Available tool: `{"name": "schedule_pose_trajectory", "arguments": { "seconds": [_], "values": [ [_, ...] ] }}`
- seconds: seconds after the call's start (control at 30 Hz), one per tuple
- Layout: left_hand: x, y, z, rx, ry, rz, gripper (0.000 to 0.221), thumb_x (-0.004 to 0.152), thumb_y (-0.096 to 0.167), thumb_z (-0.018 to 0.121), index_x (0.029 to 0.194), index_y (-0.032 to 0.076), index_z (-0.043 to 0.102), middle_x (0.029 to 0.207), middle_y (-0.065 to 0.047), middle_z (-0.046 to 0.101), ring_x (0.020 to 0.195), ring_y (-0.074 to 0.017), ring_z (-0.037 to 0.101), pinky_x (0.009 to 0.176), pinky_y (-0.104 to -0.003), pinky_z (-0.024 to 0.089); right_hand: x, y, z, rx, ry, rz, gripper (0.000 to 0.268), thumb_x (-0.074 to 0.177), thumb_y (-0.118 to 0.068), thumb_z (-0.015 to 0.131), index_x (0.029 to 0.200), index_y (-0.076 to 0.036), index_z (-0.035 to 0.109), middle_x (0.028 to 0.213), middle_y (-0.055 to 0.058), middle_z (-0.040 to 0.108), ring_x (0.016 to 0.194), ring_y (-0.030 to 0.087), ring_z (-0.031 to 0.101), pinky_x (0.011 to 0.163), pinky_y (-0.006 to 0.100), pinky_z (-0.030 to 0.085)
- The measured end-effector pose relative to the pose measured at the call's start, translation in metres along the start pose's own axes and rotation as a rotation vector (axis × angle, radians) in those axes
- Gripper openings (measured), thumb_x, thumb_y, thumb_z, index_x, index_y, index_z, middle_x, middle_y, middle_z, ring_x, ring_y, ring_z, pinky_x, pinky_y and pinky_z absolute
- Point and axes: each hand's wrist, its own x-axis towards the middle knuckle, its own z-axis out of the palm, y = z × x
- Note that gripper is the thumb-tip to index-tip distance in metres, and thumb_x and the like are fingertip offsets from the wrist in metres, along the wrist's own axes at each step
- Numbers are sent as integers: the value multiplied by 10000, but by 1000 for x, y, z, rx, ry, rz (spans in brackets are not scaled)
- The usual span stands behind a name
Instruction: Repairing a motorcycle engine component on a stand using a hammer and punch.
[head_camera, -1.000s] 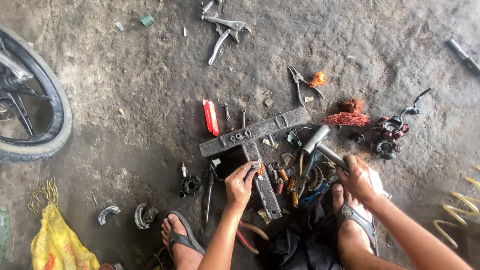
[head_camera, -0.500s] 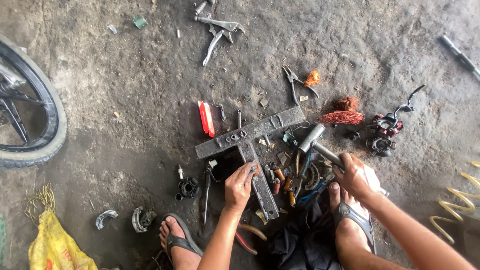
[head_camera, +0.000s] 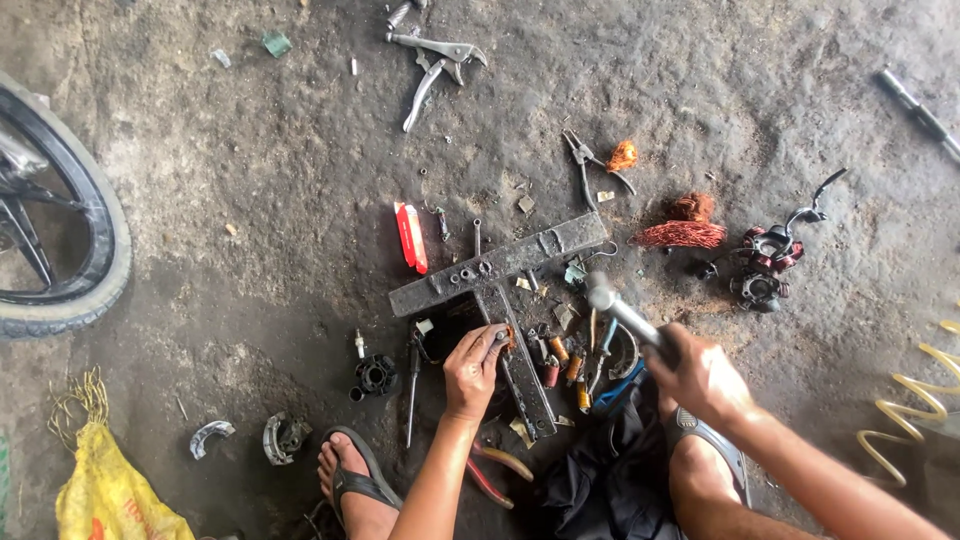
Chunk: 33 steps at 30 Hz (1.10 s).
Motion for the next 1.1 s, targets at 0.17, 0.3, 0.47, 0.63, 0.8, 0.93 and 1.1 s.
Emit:
{"name": "schedule_pose_trajectory", "arguments": {
  "seconds": [0.17, 0.3, 0.47, 0.63, 0.8, 0.93, 1.1],
  "values": [
    [-9, -11, 7, 59, 26, 8, 233, 859, 0, 766, 1090, 27, 754, 1001, -117, 745, 905, -277, 735, 797, -366, 595, -15, -58, -9, 84, -229, -28, 358, 853, -356, 728, 1099, -130, 601, 789, 158, 744, 713, 349, 750, 681, 469, 569],
    [-23, -28, 13, 129, 9, 33, 238, 838, -21, 739, 1075, -5, 721, 1034, -144, 715, 946, -321, 710, 841, -402, 587, -24, -95, -18, 121, -336, -181, 280, 891, -320, 695, 1053, -118, 588, 782, 153, 744, 704, 351, 744, 671, 467, 559],
    [-20, -25, 10, 134, 10, 95, 339, 749, -82, 629, 1059, 7, 732, 1065, -165, 690, 1004, -367, 684, 901, -438, 567, -27, -110, -15, 34, -245, -431, 302, 881, -334, 724, 954, -97, 553, 768, 149, 700, 703, 394, 699, 604, 511, 512],
    [-21, -28, 11, 84, 4, 76, 262, 765, -54, 665, 1024, -24, 694, 1038, -159, 687, 971, -363, 683, 877, -434, 568, -23, -104, -2, -98, -267, -363, 304, 913, -369, 703, 964, -120, 536, 696, 155, 671, 641, 396, 676, 582, 524, 497],
    [-22, -27, 11, 80, 9, 37, 229, 768, -65, 662, 991, -27, 698, 1024, -164, 692, 961, -365, 687, 866, -429, 573, -26, -99, 3, -57, -184, -445, 301, 904, -367, 698, 933, -113, 538, 632, 155, 665, 565, 395, 664, 523, 527, 486],
    [-22, -24, 11, 79, 35, 62, 176, 826, -23, 725, 999, -28, 691, 1019, -163, 699, 955, -360, 690, 860, -425, 574, -23, -97, 6, -104, -214, -415, 297, 908, -342, 695, 932, -95, 531, 642, 165, 665, 575, 403, 661, 526, 525, 485],
    [-21, -24, 12, 97, 53, 36, 153, 839, 12, 758, 979, -17, 704, 999, -157, 706, 940, -355, 697, 844, -418, 579, -26, -92, 8, -52, -176, -414, 296, 888, -323, 714, 932, -93, 532, 617, 170, 660, 554, 406, 656, 512, 527, 484]
  ]
}}
